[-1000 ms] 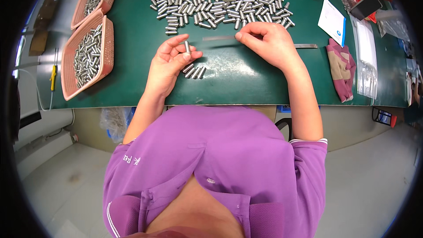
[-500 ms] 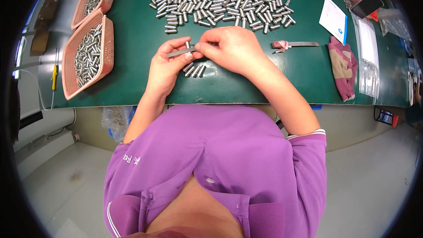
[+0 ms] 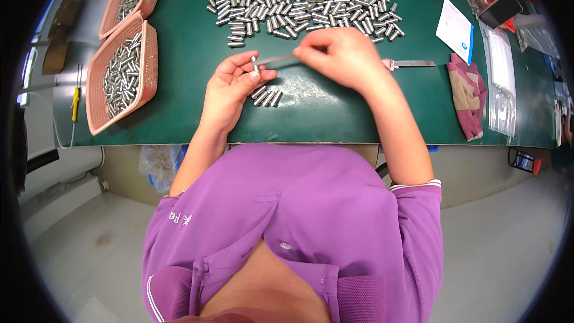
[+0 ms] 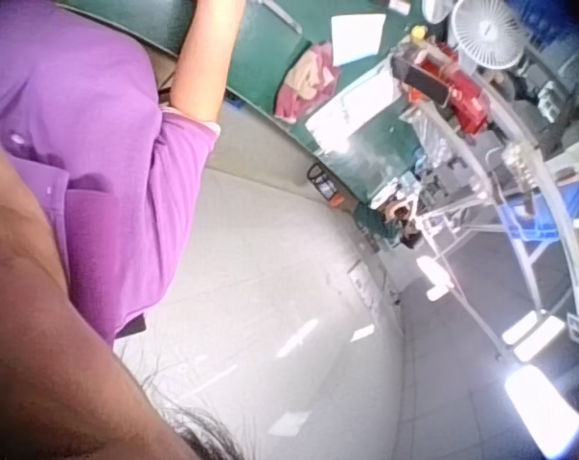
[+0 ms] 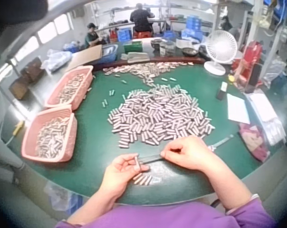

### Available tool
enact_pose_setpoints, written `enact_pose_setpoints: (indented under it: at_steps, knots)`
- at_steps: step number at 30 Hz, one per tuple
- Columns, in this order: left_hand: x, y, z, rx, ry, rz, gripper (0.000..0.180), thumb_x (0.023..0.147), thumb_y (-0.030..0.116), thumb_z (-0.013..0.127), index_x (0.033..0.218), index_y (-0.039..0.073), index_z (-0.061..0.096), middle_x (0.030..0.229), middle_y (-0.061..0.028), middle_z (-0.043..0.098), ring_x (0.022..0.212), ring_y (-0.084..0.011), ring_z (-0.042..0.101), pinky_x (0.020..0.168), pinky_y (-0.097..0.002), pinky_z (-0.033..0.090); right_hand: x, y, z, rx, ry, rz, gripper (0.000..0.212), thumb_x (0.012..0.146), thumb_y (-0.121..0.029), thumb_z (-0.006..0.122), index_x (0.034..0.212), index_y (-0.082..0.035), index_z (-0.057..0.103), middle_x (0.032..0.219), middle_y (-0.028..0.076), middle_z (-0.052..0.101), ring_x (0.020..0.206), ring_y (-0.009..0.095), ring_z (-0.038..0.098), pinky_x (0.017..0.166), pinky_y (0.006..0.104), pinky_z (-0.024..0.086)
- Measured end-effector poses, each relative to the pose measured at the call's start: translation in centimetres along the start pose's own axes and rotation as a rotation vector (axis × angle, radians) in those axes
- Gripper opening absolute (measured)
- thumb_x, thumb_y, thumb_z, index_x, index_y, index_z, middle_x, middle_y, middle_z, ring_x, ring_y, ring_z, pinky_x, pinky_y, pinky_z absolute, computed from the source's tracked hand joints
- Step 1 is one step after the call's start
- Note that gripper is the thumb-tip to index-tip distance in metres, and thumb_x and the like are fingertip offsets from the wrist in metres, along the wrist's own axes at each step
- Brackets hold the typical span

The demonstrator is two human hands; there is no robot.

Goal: The person aligns small metal cylindrical components on a workbench guide, inspecting each one by hand.

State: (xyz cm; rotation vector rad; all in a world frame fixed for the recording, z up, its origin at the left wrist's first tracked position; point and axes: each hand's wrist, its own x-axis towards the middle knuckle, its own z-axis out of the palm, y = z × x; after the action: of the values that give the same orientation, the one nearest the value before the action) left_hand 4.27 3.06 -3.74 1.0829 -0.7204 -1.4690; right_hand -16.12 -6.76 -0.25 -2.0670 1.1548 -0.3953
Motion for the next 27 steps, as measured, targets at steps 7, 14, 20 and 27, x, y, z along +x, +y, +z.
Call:
enact_pose_setpoints:
  at_steps: [7, 14, 20, 27]
  knots:
    - [0.3, -0.2, -0.3, -0.097, -0.028, -0.004, 0.033, 0.091, 0.001, 0.054, 0.122, -0.003, 0.046, 0.104, -0.0133, 0.060, 0.101, -0.0292, 0.063, 0.091, -0.0360, 0.050, -0.3, 1.1, -1.1, 0.105, 0.133, 0.073, 0.022, 0.080, -0.030, 0.067, 0.083, -0.009, 0.071, 0.061, 0.000, 0.059, 0.056, 0.011, 0.051, 0.056, 0.0262, 0.042]
    - [0.3, -0.2, -0.4, -0.101, -0.048, -0.011, 0.033, 0.091, 0.001, 0.055, 0.123, -0.002, 0.047, 0.105, -0.0147, 0.061, 0.100, -0.0279, 0.064, 0.090, -0.0349, 0.051, -0.1, -0.3, 0.1, 0.066, 0.057, 0.013, 0.021, 0.080, -0.033, 0.066, 0.080, -0.012, 0.070, 0.062, 0.002, 0.060, 0.055, 0.014, 0.054, 0.055, 0.0275, 0.043]
    - [0.1, -0.3, -0.3, -0.039, -0.051, -0.001, 0.030, 0.088, -0.001, 0.058, 0.118, -0.003, 0.052, 0.098, -0.0128, 0.063, 0.093, -0.0241, 0.066, 0.086, -0.0315, 0.052, 0.5, -1.7, 2.2, 0.001, 0.090, -0.126, 0.021, 0.081, -0.033, 0.063, 0.083, -0.013, 0.070, 0.068, 0.004, 0.064, 0.061, 0.021, 0.060, 0.058, 0.0316, 0.046]
    - [0.2, -0.4, -0.2, -0.025, -0.021, -0.001, 0.030, 0.087, -0.004, 0.058, 0.117, -0.003, 0.053, 0.097, -0.0120, 0.064, 0.091, -0.0235, 0.067, 0.084, -0.0311, 0.053, 0.3, 0.1, 0.5, 0.086, 0.016, 0.010, 0.021, 0.080, -0.032, 0.065, 0.084, -0.012, 0.072, 0.068, 0.004, 0.064, 0.061, 0.018, 0.060, 0.059, 0.0299, 0.046]
